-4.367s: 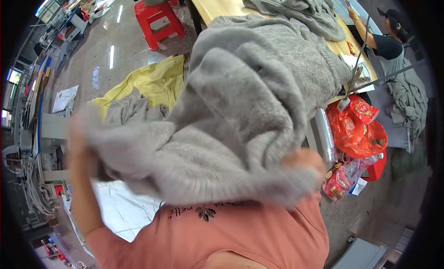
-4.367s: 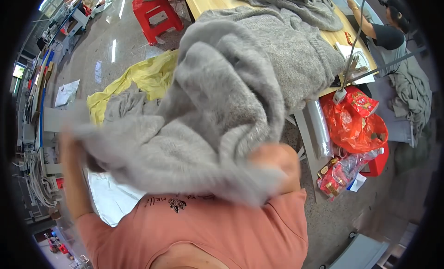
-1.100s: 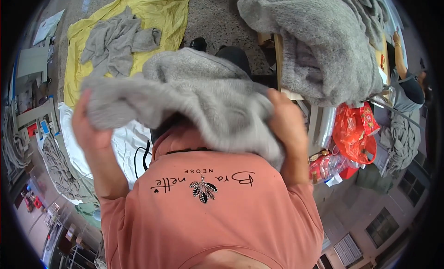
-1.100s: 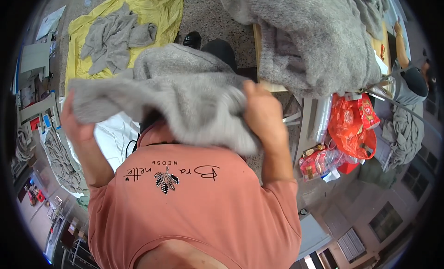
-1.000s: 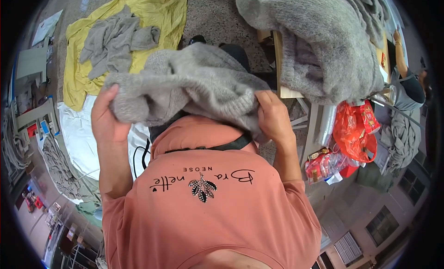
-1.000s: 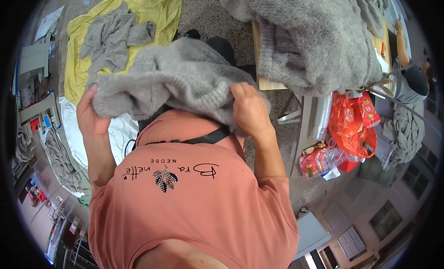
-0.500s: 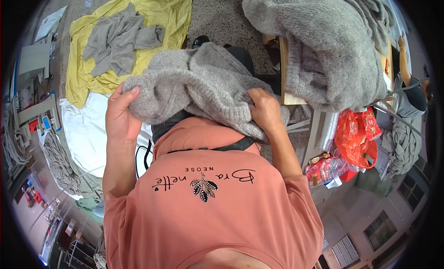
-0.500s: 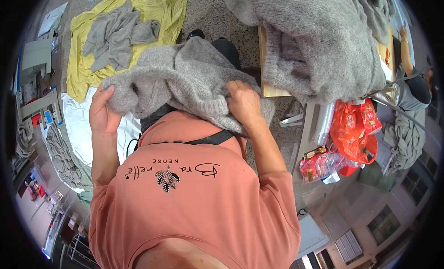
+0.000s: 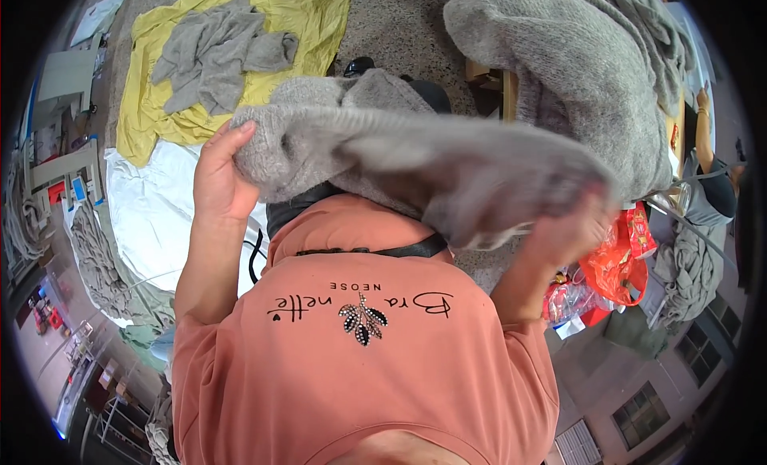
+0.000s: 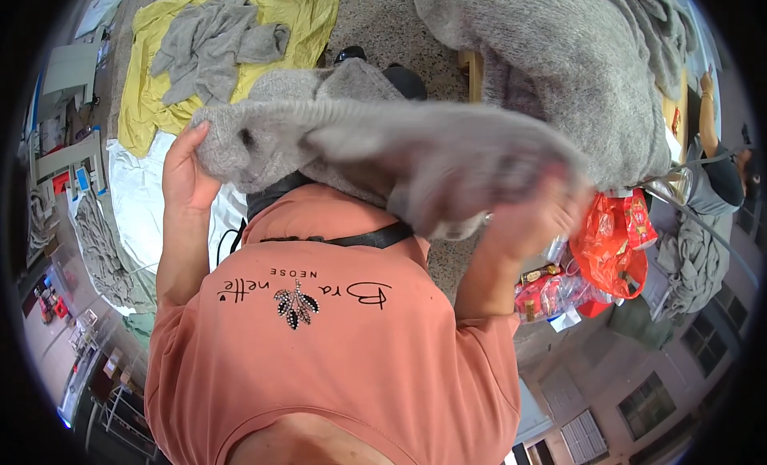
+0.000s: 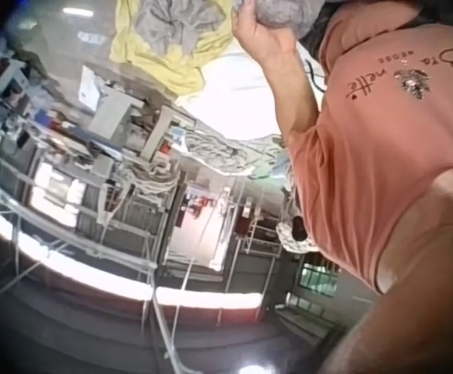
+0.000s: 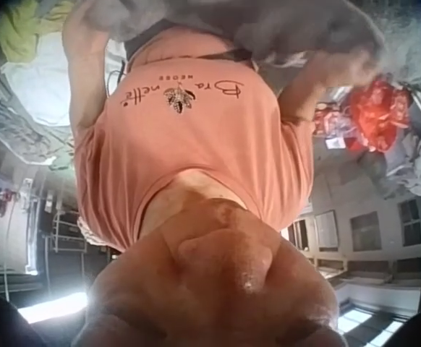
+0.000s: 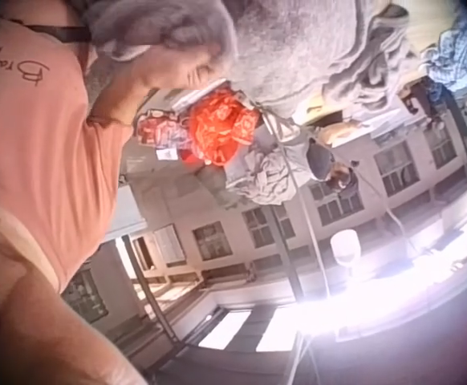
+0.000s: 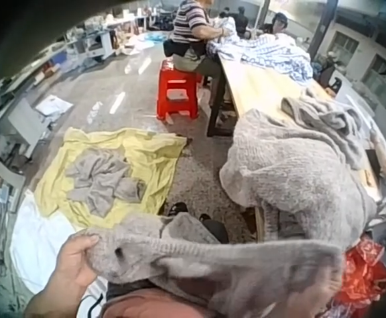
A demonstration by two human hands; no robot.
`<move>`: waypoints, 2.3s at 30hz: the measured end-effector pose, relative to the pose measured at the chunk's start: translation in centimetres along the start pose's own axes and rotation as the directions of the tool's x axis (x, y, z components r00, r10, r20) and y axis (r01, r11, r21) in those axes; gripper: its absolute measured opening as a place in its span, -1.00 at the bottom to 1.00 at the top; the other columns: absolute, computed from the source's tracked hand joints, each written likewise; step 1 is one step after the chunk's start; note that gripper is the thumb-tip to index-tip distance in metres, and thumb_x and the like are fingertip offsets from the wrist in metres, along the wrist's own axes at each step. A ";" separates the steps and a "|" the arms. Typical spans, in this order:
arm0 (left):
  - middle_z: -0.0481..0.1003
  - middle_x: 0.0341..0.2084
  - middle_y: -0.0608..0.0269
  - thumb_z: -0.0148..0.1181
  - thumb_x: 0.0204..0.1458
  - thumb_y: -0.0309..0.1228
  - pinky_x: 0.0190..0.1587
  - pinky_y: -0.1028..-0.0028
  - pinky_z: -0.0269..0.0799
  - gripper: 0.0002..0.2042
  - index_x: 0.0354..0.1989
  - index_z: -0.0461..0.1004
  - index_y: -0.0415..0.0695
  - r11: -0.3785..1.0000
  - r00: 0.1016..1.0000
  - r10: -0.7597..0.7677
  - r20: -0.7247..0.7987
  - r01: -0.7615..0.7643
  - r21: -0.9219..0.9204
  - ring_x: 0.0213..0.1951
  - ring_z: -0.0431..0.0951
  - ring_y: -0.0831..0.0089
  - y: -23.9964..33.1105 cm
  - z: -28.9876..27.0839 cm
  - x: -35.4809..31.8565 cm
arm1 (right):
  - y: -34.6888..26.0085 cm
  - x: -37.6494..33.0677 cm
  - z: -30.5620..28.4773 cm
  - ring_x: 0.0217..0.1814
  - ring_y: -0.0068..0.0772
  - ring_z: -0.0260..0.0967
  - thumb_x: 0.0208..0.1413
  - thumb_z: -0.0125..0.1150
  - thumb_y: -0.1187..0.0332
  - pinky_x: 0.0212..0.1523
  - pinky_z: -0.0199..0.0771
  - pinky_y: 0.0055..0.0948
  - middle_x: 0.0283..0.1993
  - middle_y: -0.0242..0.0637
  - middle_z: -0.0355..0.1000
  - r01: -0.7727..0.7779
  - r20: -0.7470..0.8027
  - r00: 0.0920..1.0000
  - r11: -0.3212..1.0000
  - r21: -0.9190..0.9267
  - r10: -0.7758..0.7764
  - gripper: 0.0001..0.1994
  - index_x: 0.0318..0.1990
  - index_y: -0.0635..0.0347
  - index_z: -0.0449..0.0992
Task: Inspecting a grey knit garment for defects or loose threads and removing them by hand.
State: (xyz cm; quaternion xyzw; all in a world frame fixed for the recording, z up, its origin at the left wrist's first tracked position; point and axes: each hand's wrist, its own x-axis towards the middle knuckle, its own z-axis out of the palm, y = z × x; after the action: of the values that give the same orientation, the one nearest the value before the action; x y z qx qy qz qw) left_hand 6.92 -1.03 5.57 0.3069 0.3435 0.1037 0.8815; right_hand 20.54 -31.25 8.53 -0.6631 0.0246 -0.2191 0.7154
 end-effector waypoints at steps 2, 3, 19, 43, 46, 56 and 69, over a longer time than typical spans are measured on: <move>0.44 -0.26 0.12 -0.01 -0.11 -0.57 -0.08 0.38 0.34 -0.72 -0.16 0.34 -0.34 0.999 1.000 0.011 -0.014 -0.011 -0.040 -0.21 0.46 0.35 0.3 -0.4 0.3 | -1.1 0.6 0.1 -0.31 -0.42 0.36 0.02 0.00 0.51 -0.26 0.40 -0.46 -0.31 -0.21 0.39 0.166 -0.182 0.969 0.986 -0.018 -0.166 -0.89 -0.31 0.34 0.39; 0.44 -0.26 0.12 -0.01 -0.11 -0.57 -0.08 0.38 0.34 -0.72 -0.16 0.34 -0.34 0.999 1.000 0.016 -0.013 -0.016 -0.042 -0.21 0.46 0.35 0.2 0.1 0.1 | -1.0 -0.1 -0.5 -0.31 -0.38 0.36 0.01 -0.01 0.52 -0.26 0.40 -0.44 -0.31 -0.19 0.39 0.303 -0.057 0.947 0.936 -0.180 -0.317 -0.89 -0.31 0.34 0.39; 0.34 -0.66 0.50 0.10 -0.11 -0.58 -0.54 0.71 0.11 -0.91 -0.61 0.40 -0.20 0.929 0.974 -0.111 0.197 0.032 0.369 -0.57 0.21 0.79 -6.2 2.3 -0.8 | 3.5 -7.8 7.3 -0.63 -0.41 0.25 -0.37 0.08 0.57 -0.68 0.21 -0.53 -0.42 -0.19 0.39 0.676 0.785 0.154 0.643 0.358 -0.599 -0.76 -0.39 0.29 0.35; 0.37 -0.64 0.49 0.04 -0.12 -0.67 -0.58 0.70 0.15 -0.89 -0.41 0.45 -0.27 0.737 0.940 0.230 0.253 -0.338 0.585 -0.58 0.23 0.78 -5.6 0.2 -1.5 | 5.0 -8.8 9.6 -0.35 -0.14 0.34 -0.25 0.04 0.64 -0.37 0.35 -0.39 -0.27 -0.10 0.35 0.187 0.991 0.121 0.982 0.039 -0.062 -0.74 -0.29 0.27 0.31; 0.39 -0.65 0.44 0.03 -0.13 -0.68 -0.56 0.68 0.20 -0.88 -0.42 0.45 -0.26 0.630 0.910 0.314 0.272 -0.414 0.657 -0.58 0.26 0.77 -5.2 0.6 -1.7 | 4.9 -9.3 9.9 -0.36 -0.12 0.36 -0.21 0.03 0.63 -0.38 0.33 -0.37 -0.33 -0.08 0.36 0.144 0.989 0.120 0.984 -0.104 0.087 -0.74 -0.26 0.27 0.32; 0.40 -0.64 0.28 -0.02 -0.21 -0.72 -0.53 0.63 0.24 -0.85 -0.45 0.42 -0.27 0.208 0.701 0.548 0.457 -0.643 0.737 -0.58 0.35 0.62 -5.8 0.4 -1.1 | 5.7 -11.1 9.5 -0.56 -0.07 0.32 -0.25 0.03 0.59 -0.57 0.28 -0.35 -0.56 -0.09 0.31 0.332 0.956 0.292 0.936 -0.116 0.015 -0.81 -0.36 0.27 0.38; 0.39 -0.60 0.11 0.08 -0.26 -0.67 -0.53 0.40 0.34 -0.84 -0.43 0.39 -0.23 0.008 0.561 0.617 0.552 -0.706 0.708 -0.57 0.43 0.20 -6.6 0.8 -1.5 | 6.0 -10.9 10.2 -0.59 -0.07 0.29 -0.30 0.06 0.52 -0.64 0.26 -0.26 -0.61 -0.17 0.29 0.389 0.916 0.378 0.921 -0.030 -0.130 -0.89 -0.51 0.21 0.32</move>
State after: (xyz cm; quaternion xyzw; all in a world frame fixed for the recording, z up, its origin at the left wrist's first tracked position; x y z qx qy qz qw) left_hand 6.15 -7.23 2.79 0.8472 0.1178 0.2905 0.4289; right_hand 15.66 -17.78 1.17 -0.7522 -0.4407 0.0643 0.4856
